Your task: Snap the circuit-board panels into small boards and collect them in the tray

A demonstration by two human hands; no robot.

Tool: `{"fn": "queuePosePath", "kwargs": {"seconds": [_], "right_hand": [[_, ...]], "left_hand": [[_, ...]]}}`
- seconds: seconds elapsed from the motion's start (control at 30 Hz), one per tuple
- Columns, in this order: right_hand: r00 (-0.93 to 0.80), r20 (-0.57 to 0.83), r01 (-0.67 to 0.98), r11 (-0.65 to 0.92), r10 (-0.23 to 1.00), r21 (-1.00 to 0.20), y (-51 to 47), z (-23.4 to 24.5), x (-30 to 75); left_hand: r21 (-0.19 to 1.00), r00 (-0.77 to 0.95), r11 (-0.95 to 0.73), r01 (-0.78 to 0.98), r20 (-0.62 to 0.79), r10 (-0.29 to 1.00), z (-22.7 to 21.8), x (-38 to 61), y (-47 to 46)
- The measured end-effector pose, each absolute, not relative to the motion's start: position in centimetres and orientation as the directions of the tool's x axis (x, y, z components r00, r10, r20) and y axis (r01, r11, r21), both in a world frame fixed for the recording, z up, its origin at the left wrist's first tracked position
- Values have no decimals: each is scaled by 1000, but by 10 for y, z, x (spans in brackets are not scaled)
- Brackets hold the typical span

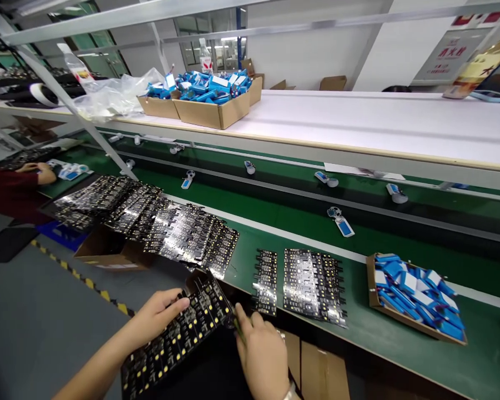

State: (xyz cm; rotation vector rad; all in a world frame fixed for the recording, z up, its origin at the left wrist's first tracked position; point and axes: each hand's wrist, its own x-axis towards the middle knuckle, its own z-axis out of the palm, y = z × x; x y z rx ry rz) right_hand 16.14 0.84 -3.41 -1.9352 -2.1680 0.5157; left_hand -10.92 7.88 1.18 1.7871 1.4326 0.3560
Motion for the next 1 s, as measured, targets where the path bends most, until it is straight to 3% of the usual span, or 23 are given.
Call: {"fn": "queuePosePath", "kwargs": {"seconds": [0.13, 0.27, 0.37, 0.53, 0.6, 0.7, 0.73, 0.9, 1.0], "right_hand": [[-150, -170, 729, -7, 974, -684, 11, -38, 163], [-186, -65, 565, 53, 980, -823, 25, -20, 169], [-314, -11, 573, 180, 950, -800, 32, -7, 168], [-366, -26, 623, 224, 930, -750, 30, -9, 161], [-334, -20, 724, 243, 942, -645, 24, -14, 157], [-243, 1, 890, 224, 970, -397, 14, -19, 151], [-241, -5, 895, 220, 971, -388, 11, -21, 150], [-217, -4, 672, 146, 976, -726, 14, -18, 160], [-263, 27, 601, 185, 965, -777, 18, -9, 164]], "left_hand": [[696, 233, -7, 718, -231, 945, 16, -120, 78], [656, 231, -1, 754, -263, 937, 22, -126, 71], [671, 241, 3, 741, -270, 932, 26, -127, 65], [711, 259, 5, 703, -263, 929, 28, -129, 59], [704, 262, 3, 710, -269, 927, 26, -130, 57], [696, 239, 22, 718, -275, 931, 22, -129, 55], [703, 232, 33, 710, -278, 932, 21, -128, 55], [692, 223, 34, 721, -278, 935, 21, -129, 54], [686, 252, 9, 728, -280, 926, 24, -129, 52]]}}
